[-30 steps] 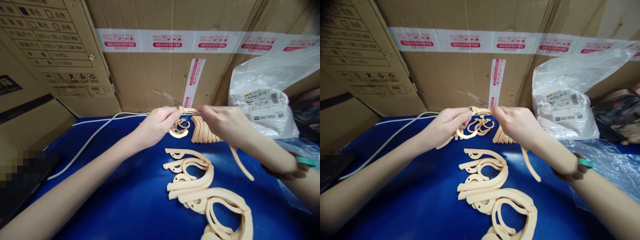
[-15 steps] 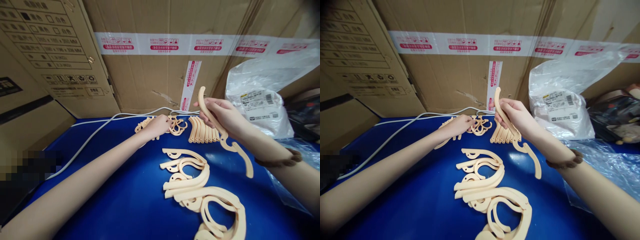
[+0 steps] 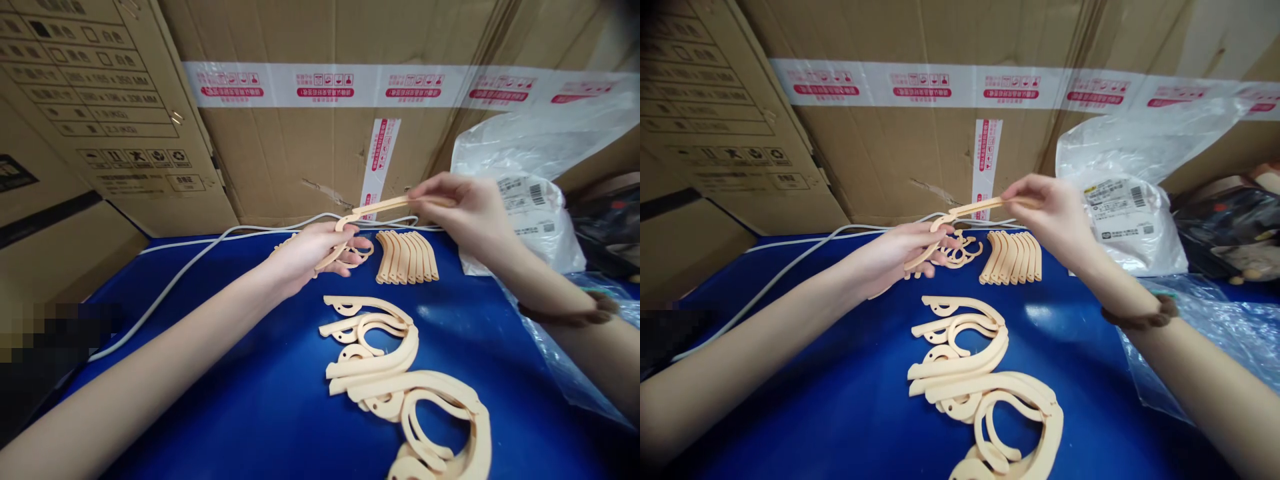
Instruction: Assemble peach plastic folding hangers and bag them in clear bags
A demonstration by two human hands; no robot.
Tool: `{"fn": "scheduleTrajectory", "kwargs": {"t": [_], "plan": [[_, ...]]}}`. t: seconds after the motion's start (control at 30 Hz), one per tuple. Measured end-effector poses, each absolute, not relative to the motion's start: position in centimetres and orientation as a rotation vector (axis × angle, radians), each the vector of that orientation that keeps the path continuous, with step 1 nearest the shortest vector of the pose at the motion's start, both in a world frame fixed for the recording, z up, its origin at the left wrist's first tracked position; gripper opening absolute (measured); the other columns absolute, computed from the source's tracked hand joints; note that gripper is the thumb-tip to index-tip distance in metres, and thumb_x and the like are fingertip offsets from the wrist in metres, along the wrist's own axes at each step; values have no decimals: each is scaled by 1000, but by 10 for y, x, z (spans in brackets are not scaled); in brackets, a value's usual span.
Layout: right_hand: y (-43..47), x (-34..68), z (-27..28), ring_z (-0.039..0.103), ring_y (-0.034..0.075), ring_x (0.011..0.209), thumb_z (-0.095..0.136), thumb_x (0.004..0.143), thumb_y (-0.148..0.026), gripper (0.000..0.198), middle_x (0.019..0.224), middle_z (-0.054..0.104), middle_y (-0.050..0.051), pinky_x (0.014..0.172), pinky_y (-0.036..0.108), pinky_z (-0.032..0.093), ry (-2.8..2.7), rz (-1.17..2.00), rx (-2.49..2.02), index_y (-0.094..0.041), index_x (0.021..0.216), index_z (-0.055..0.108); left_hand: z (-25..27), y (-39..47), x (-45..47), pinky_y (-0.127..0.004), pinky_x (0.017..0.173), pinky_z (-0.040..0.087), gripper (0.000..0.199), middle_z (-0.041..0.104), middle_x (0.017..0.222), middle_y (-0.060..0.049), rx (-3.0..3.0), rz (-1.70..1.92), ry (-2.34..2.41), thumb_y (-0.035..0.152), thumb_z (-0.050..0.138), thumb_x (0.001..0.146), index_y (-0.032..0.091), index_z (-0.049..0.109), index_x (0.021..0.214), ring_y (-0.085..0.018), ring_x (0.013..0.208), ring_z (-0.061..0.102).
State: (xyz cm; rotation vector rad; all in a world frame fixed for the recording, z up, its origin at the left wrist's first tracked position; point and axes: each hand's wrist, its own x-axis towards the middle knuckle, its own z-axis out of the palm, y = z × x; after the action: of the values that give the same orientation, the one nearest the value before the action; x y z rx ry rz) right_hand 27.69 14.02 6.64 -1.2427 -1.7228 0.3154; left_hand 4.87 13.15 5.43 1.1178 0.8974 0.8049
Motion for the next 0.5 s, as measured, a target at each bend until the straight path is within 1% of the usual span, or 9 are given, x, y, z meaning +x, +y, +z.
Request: {"fn": "scheduleTrajectory", "kwargs": {"t": [0.03,0.1,0.13,0.2,0.27,0.37,0.43,0.5], "plan": [[139,278,65,67,23,89,63,84,-29,13,97,73,10,78,37,48,-1876,135,-1308,-19,90,68,57,131,48,-12,38,35,10,65,82,-3,1073,833,901,8,51,94,12,59,96,-3,48,52],[137,275,62,67,25,87,54,92,-36,25,95,74,10,75,38,46,-2121,-230,-1361,-20,99,72,60,131,48,-10,32,20,16,57,73,1,1022,800,854,1,47,90,12,56,94,0,39,38],[135,272,60,67,25,87,48,95,-38,29,95,74,10,73,38,45,-2225,-364,-1349,-21,101,72,62,130,49,-10,32,17,17,52,70,2,1008,740,817,-1,46,88,13,55,91,1,37,33],[131,263,55,67,24,85,39,100,-38,36,91,73,10,69,35,43,-2402,-495,-1311,-22,101,71,63,127,51,-10,32,14,16,46,66,4,995,620,764,0,44,87,14,51,86,0,37,28],[130,256,49,66,23,77,36,100,-33,35,85,73,10,61,33,39,-2467,-511,-1331,-20,101,69,61,119,56,-10,32,11,16,41,63,5,1008,569,787,4,42,89,16,48,82,0,37,24],[130,254,42,61,22,58,39,95,-26,29,70,70,10,52,32,30,-2369,-447,-1474,-18,100,66,56,102,68,-11,32,10,15,38,59,7,1047,657,927,8,41,90,18,47,80,-1,36,22],[130,256,42,57,21,51,37,96,-29,30,63,67,9,49,31,27,-2289,-398,-1526,-17,98,64,53,91,74,-10,33,12,17,39,59,8,1011,706,957,6,40,90,19,46,82,-1,36,24],[128,258,45,57,21,53,30,98,-35,37,65,67,9,50,31,30,-2266,-354,-1486,-18,97,63,54,84,76,-9,33,13,17,36,58,8,941,704,914,8,39,92,20,46,83,-1,36,23]]}}
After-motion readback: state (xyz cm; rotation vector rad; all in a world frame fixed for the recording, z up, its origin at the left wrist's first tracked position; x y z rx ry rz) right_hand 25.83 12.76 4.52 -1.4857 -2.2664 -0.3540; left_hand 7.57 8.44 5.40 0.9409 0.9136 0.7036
